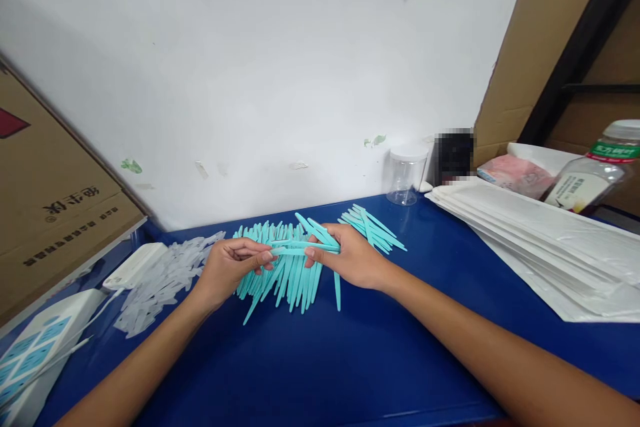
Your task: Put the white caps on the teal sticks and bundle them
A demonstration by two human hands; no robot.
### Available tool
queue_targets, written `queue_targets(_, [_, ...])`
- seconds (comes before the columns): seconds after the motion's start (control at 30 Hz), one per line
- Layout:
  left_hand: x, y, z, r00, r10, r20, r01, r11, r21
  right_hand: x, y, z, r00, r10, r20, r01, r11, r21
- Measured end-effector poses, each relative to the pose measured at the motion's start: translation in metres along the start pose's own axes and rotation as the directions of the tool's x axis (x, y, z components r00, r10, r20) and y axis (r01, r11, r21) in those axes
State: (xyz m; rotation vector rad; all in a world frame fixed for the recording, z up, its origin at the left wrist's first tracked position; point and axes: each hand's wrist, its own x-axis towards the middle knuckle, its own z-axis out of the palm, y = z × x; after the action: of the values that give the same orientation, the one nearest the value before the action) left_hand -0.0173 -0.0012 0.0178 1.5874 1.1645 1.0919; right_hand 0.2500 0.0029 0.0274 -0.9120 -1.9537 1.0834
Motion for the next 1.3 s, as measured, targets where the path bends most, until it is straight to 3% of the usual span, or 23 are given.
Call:
queue_targets(0.27, [-0.001, 0.001, 0.003, 1.0, 0.009, 0.024, -0.01, 0.999, 0.039, 0.0, -0.001, 0.002, 1.0, -0.02, -0.009, 0.02, 1.0, 0.022])
queue_targets(0.33, [0.001, 0.002, -0.002, 0.999, 0.036, 0.036, -0.04, 0.993, 0.107, 0.001, -0.002, 0.001, 0.999, -0.032, -0.025, 0.032, 0.999, 0.02])
queue_targets(0.4, [0.005, 0.002, -0.017, 0.995, 0.103, 0.008, -0.101, 0.955, 0.278, 0.002, -0.001, -0.001, 0.998, -0.033, -0.05, 0.034, 0.999, 0.018])
queue_targets(0.47, [0.011, 0.001, -0.042, 0.976, 0.215, -0.046, -0.151, 0.808, 0.57, 0.003, 0.002, -0.003, 0.997, -0.016, -0.08, 0.018, 1.0, 0.023])
queue_targets(0.53, [0.017, -0.001, -0.075, 0.966, 0.253, -0.051, -0.1, 0.548, 0.83, 0.004, 0.005, -0.005, 0.996, 0.004, -0.092, -0.001, 0.999, 0.034])
queue_targets(0.6, [0.022, -0.005, -0.106, 0.986, 0.155, -0.067, 0.005, 0.369, 0.929, 0.004, 0.008, -0.006, 0.996, 0.007, -0.088, -0.004, 0.999, 0.037])
queue_targets(0.7, [0.025, -0.012, -0.139, 0.992, 0.0, -0.127, 0.122, 0.269, 0.955, 0.004, 0.011, -0.008, 0.997, -0.002, -0.082, 0.003, 1.0, 0.017])
queue_targets(0.87, [0.026, -0.024, -0.147, 0.984, -0.16, -0.074, 0.118, 0.289, 0.95, 0.003, 0.01, -0.009, 0.996, -0.013, -0.093, 0.011, 1.0, -0.028])
queue_targets(1.3, [0.027, -0.03, -0.142, 0.953, -0.303, -0.004, 0.138, 0.421, 0.896, 0.003, 0.01, -0.009, 0.994, 0.017, -0.11, -0.02, 0.999, -0.026])
